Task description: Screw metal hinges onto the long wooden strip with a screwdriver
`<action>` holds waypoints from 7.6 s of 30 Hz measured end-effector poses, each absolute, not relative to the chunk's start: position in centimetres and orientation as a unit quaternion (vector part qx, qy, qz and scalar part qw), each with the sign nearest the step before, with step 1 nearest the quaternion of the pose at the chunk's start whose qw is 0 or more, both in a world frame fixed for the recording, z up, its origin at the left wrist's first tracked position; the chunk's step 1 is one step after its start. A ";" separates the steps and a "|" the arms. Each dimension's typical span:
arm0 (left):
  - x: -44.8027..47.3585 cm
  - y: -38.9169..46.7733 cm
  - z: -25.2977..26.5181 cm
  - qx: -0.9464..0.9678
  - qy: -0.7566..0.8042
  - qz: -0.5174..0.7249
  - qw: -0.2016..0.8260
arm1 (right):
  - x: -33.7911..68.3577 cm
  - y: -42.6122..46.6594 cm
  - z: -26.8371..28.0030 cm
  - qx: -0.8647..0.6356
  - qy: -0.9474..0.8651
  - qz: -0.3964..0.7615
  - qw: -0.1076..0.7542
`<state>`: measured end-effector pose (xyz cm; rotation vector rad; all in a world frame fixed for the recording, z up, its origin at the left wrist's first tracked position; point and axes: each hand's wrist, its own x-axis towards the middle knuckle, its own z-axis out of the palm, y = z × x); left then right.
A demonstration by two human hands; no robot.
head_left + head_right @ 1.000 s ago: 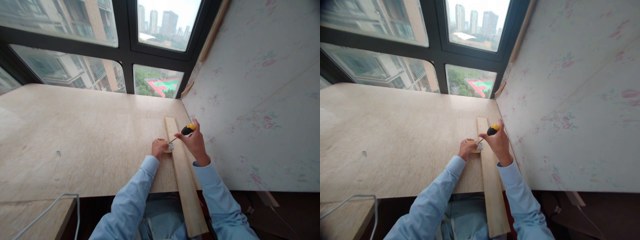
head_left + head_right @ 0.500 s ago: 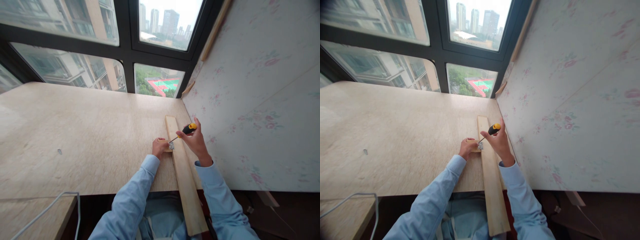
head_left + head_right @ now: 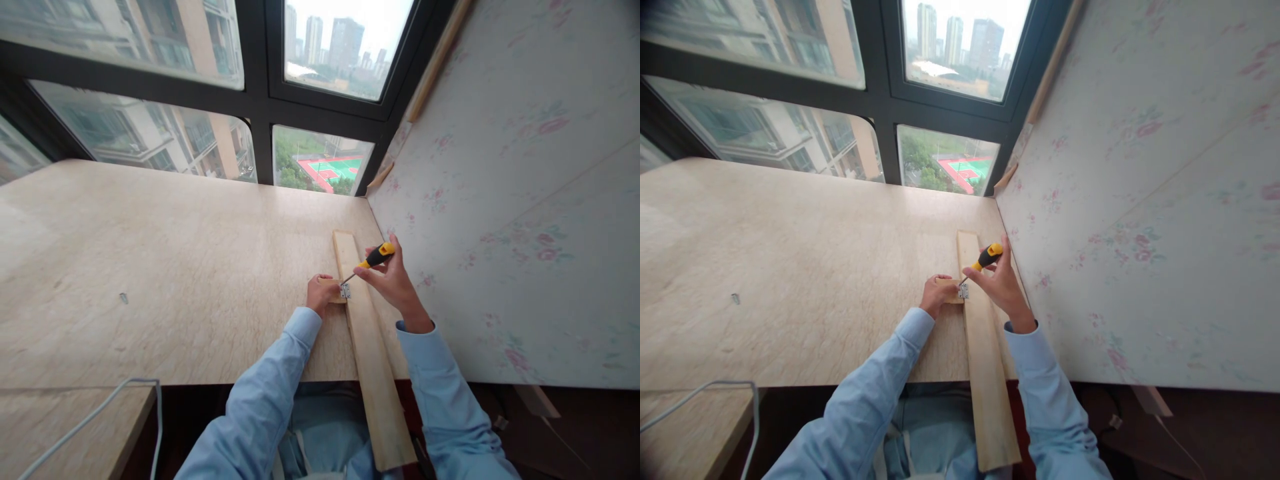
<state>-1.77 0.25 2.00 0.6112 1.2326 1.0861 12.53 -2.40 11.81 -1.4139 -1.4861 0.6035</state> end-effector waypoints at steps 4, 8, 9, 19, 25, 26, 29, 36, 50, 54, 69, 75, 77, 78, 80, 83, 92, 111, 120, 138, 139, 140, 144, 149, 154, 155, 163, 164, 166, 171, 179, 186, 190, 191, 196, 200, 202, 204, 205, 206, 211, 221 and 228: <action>-1.7 0.3 2.1 0.268 0.544 0.475 0.638 | 13.0 -2.4 11.8 -0.520 -0.610 0.336 0.495; -1.7 0.2 2.3 0.270 0.547 0.471 0.637 | 12.6 -2.5 13.0 -0.640 -0.604 0.194 0.433; -1.7 0.2 2.3 0.272 0.548 0.469 0.637 | 12.5 -2.5 13.2 -0.669 -0.598 0.145 0.418; -1.7 0.3 2.0 0.272 0.549 0.468 0.637 | 12.6 -2.2 12.3 -0.544 -0.592 0.362 0.472; -1.7 0.3 2.0 0.270 0.547 0.467 0.640 | 12.3 -1.9 12.3 -0.677 -0.582 0.114 0.435; -1.7 0.3 2.0 0.267 0.544 0.469 0.643 | 12.3 -1.8 12.0 -0.658 -0.584 0.139 0.454; -1.6 0.2 1.9 0.264 0.536 0.474 0.647 | 12.4 -1.4 11.3 -0.551 -0.592 0.295 0.509; -1.6 0.3 1.7 0.268 0.538 0.476 0.642 | 12.8 -1.3 11.0 -0.519 -0.603 0.345 0.498; -1.6 0.2 1.7 0.261 0.535 0.487 0.640 | 12.5 -1.3 10.2 -0.494 -0.578 0.390 0.519; -1.7 0.2 1.9 0.261 0.542 0.479 0.640 | 12.1 -1.7 10.7 -0.576 -0.575 0.289 0.503; -1.8 0.3 2.1 0.261 0.542 0.463 0.651 | 12.3 -2.3 10.8 -0.525 -0.574 0.375 0.504; -1.9 0.4 2.0 0.256 0.534 0.455 0.665 | 11.7 -1.8 11.2 -0.669 -0.559 0.143 0.470; -1.9 0.4 2.0 0.256 0.532 0.457 0.666 | 11.8 -1.5 10.6 -0.641 -0.562 0.185 0.490; -1.9 0.5 2.0 0.255 0.531 0.456 0.667 | 11.9 -1.4 10.3 -0.615 -0.565 0.219 0.505; -1.9 0.5 2.0 0.255 0.530 0.456 0.668 | 12.2 -1.4 9.8 -0.560 -0.569 0.287 0.529; -1.8 0.5 1.9 0.257 0.536 0.455 0.664 | 12.5 -1.6 9.7 -0.513 -0.571 0.366 0.526; -1.9 0.5 1.7 0.261 0.530 0.454 0.666 | 11.8 -1.7 11.0 -0.664 -0.556 0.133 0.481; -1.8 0.7 1.5 0.269 0.543 0.450 0.656 | 12.3 -1.9 10.7 -0.647 -0.569 0.154 0.483; -1.9 0.7 1.5 0.265 0.541 0.447 0.661 | 12.8 -2.1 10.9 -0.512 -0.579 0.385 0.505; -2.0 0.5 1.6 0.265 0.533 0.460 0.659 | 11.7 -1.7 10.4 -0.575 -0.584 0.221 0.529; -2.0 0.5 1.6 0.263 0.533 0.461 0.659 | 11.8 -1.7 10.3 -0.559 -0.580 0.251 0.536; -2.0 0.5 1.6 0.261 0.532 0.461 0.661 | 11.9 -1.7 10.2 -0.543 -0.576 0.280 0.543; -2.0 0.5 1.6 0.254 0.529 0.463 0.664 | 12.3 -1.7 10.2 -0.513 -0.566 0.339 0.549; -1.9 0.6 1.5 0.255 0.530 0.464 0.663 | 11.7 -2.2 11.5 -0.590 -0.574 0.244 0.514; -1.9 0.6 1.2 0.265 0.529 0.462 0.661 | 11.1 -1.9 11.4 -0.626 -0.572 0.154 0.508; -1.9 0.6 1.2 0.267 0.527 0.462 0.662 | 11.2 -1.7 11.2 -0.608 -0.573 0.182 0.518; -1.8 0.7 0.7 0.272 0.530 0.452 0.664 | 11.7 -0.8 10.2 -0.502 -0.579 0.375 0.522; -1.8 0.7 0.7 0.270 0.528 0.453 0.665 | 11.7 -0.8 10.2 -0.507 -0.583 0.362 0.522; -1.8 0.7 0.7 0.265 0.525 0.455 0.668 | 11.6 -0.9 10.2 -0.527 -0.597 0.323 0.511; -1.9 0.6 1.0 0.261 0.522 0.458 0.671 | 11.4 -1.1 10.2 -0.615 -0.608 0.193 0.464; -2.0 0.4 1.7 0.256 0.526 0.462 0.666 | 11.5 -1.0 9.5 -0.518 -0.552 0.351 0.552; -2.0 0.4 1.8 0.251 0.525 0.465 0.667 | 11.4 -1.9 10.9 -0.552 -0.551 0.319 0.538; -2.0 0.4 1.7 0.253 0.523 0.471 0.664 | 11.2 -2.1 11.0 -0.631 -0.534 0.171 0.536; -2.0 0.3 1.7 0.254 0.522 0.472 0.664 | 11.2 -2.1 11.0 -0.634 -0.525 0.154 0.546; -1.9 0.3 1.5 0.258 0.520 0.475 0.661 | 11.3 -2.1 10.7 -0.586 -0.498 0.148 0.622; -1.9 0.4 1.4 0.259 0.522 0.477 0.658 | 12.2 -2.0 10.9 -0.566 -0.488 0.164 0.644; -1.9 0.4 1.4 0.260 0.525 0.476 0.656 | 13.1 -1.8 10.9 -0.590 -0.493 0.171 0.616; -1.9 0.4 1.4 0.263 0.527 0.478 0.651 | 14.3 -1.6 10.6 -0.627 -0.518 0.171 0.557; -1.8 0.4 1.4 0.265 0.527 0.481 0.649 | 14.9 -1.5 10.4 -0.645 -0.533 0.171 0.520; -1.8 0.4 1.5 0.267 0.527 0.483 0.647 | 15.5 -1.4 10.1 -0.663 -0.548 0.169 0.482; -1.5 0.6 1.4 0.269 0.545 0.476 0.636 | 18.4 -1.2 8.2 -0.742 -0.569 0.142 0.326; -1.2 0.9 1.5 0.243 0.538 0.482 0.648 | 21.3 -1.4 4.8 -0.783 -0.558 0.131 0.242; -0.9 1.1 1.2 0.256 0.568 0.473 0.623 | 22.0 -1.7 4.2 -0.780 -0.555 0.141 0.251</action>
